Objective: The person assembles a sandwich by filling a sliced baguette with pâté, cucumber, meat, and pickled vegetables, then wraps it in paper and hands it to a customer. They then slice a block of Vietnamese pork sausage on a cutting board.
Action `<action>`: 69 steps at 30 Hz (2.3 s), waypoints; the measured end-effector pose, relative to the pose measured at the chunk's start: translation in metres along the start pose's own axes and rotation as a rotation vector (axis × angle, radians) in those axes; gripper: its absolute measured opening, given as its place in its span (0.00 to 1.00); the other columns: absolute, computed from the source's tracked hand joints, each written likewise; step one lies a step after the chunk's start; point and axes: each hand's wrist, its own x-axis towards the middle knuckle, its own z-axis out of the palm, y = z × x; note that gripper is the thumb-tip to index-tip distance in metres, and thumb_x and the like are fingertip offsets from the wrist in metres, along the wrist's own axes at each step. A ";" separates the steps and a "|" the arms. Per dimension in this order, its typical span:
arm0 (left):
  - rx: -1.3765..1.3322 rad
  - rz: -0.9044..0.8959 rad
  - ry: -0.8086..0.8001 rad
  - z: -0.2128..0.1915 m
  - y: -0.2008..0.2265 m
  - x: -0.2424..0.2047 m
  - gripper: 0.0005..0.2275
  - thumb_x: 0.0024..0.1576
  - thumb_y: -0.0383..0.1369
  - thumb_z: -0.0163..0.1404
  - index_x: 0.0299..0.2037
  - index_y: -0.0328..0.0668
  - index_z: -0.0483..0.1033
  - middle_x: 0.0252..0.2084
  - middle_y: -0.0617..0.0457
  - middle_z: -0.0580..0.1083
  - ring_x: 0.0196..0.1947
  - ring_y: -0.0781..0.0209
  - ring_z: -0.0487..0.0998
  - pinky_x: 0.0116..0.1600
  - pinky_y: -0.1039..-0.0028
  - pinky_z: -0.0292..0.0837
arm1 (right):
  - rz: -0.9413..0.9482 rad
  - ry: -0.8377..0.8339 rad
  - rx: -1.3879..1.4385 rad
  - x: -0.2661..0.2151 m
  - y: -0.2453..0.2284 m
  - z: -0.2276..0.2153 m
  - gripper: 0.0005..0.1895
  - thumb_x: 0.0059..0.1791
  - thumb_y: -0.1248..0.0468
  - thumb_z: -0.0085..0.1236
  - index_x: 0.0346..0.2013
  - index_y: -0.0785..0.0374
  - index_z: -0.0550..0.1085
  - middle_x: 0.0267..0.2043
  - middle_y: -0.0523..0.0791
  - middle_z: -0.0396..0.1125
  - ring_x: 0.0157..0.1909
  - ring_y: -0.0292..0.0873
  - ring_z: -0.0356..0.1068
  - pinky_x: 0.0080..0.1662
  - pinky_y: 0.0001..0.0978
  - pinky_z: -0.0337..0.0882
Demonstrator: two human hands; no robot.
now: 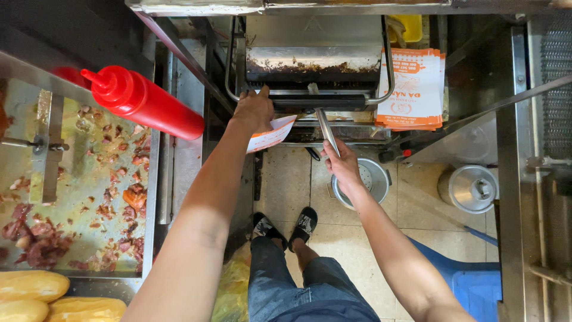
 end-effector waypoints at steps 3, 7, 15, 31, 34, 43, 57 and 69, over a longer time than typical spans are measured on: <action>0.021 -0.001 0.006 0.000 0.000 0.001 0.16 0.43 0.37 0.64 0.42 0.43 0.85 0.63 0.42 0.64 0.63 0.39 0.67 0.68 0.55 0.60 | 0.001 -0.013 0.000 0.000 0.000 -0.002 0.25 0.51 0.50 0.59 0.59 0.57 0.73 0.32 0.40 0.66 0.23 0.29 0.55 0.24 0.21 0.56; 0.047 -0.013 -0.033 0.001 0.001 0.001 0.19 0.44 0.38 0.64 0.44 0.40 0.84 0.64 0.42 0.63 0.64 0.40 0.67 0.69 0.57 0.60 | 0.022 -0.010 -0.008 0.001 0.000 -0.004 0.24 0.51 0.49 0.59 0.58 0.58 0.74 0.32 0.40 0.66 0.22 0.29 0.54 0.24 0.20 0.56; 0.030 -0.009 -0.018 -0.001 0.002 0.001 0.20 0.45 0.39 0.63 0.46 0.39 0.83 0.66 0.41 0.61 0.63 0.38 0.65 0.70 0.57 0.57 | 0.007 -0.030 0.013 0.001 -0.001 -0.004 0.25 0.51 0.49 0.59 0.56 0.59 0.74 0.32 0.39 0.65 0.21 0.29 0.52 0.23 0.20 0.53; 0.130 0.152 0.042 -0.004 -0.012 -0.001 0.16 0.48 0.34 0.61 0.45 0.33 0.82 0.61 0.39 0.69 0.53 0.39 0.78 0.58 0.56 0.74 | 0.015 0.013 0.089 -0.004 -0.008 -0.005 0.18 0.53 0.57 0.59 0.55 0.60 0.71 0.32 0.42 0.68 0.21 0.28 0.53 0.22 0.21 0.51; 0.172 0.212 0.058 -0.030 -0.017 -0.001 0.15 0.44 0.33 0.62 0.40 0.33 0.83 0.58 0.37 0.70 0.51 0.40 0.79 0.55 0.58 0.75 | -0.030 0.015 0.128 0.001 -0.015 -0.012 0.17 0.55 0.57 0.56 0.54 0.62 0.73 0.33 0.43 0.69 0.20 0.28 0.52 0.22 0.21 0.50; 0.429 0.308 1.093 -0.110 -0.106 0.061 0.25 0.46 0.55 0.57 0.47 0.48 0.85 0.43 0.47 0.82 0.41 0.47 0.83 0.42 0.57 0.78 | -0.090 0.189 0.142 0.053 -0.017 0.010 0.14 0.55 0.57 0.55 0.50 0.61 0.77 0.33 0.46 0.75 0.17 0.28 0.54 0.21 0.22 0.54; 0.396 0.344 1.057 -0.086 -0.136 0.108 0.07 0.64 0.40 0.55 0.45 0.50 0.82 0.38 0.53 0.80 0.35 0.53 0.81 0.39 0.60 0.77 | -0.245 0.377 -0.134 0.109 -0.054 0.057 0.18 0.54 0.60 0.56 0.58 0.60 0.76 0.37 0.44 0.77 0.36 0.33 0.76 0.34 0.27 0.70; 0.014 0.196 0.307 -0.140 -0.093 0.041 0.17 0.49 0.46 0.64 0.44 0.48 0.84 0.39 0.45 0.80 0.42 0.47 0.79 0.48 0.54 0.73 | -0.083 0.165 0.044 0.109 -0.053 0.014 0.18 0.55 0.57 0.57 0.58 0.59 0.77 0.35 0.45 0.75 0.24 0.34 0.56 0.26 0.27 0.53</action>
